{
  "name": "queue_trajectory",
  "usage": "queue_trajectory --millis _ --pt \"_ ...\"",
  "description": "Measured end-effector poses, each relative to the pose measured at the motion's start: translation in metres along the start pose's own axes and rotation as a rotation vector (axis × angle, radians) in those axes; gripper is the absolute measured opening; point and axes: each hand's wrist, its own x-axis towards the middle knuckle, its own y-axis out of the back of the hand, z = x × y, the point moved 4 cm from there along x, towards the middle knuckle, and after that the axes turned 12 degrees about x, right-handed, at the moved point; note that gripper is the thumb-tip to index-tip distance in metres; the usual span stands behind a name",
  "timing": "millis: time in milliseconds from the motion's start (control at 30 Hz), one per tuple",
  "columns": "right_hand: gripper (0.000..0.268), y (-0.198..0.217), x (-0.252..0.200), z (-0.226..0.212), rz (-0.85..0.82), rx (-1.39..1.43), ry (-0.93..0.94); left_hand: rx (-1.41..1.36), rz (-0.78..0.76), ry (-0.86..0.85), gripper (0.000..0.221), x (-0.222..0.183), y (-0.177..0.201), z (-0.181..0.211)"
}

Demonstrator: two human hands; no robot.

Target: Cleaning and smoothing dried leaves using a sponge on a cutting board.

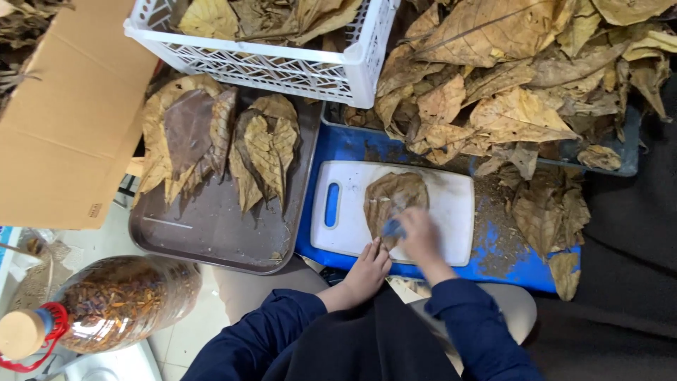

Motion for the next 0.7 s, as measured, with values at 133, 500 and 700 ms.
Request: queue_trajectory --millis 133,500,700 --pt "0.066 -0.002 0.005 -0.018 -0.157 -0.032 0.124 0.008 -0.011 -0.014 0.038 0.002 -0.021 0.007" --pt "0.057 0.009 0.035 0.057 0.011 -0.087 -0.056 0.065 0.03 -0.009 0.043 0.001 -0.009 0.004" --pt "0.064 0.001 0.015 -0.026 -0.269 -0.05 0.176 0.091 0.046 -0.029 0.039 0.007 -0.029 0.008"
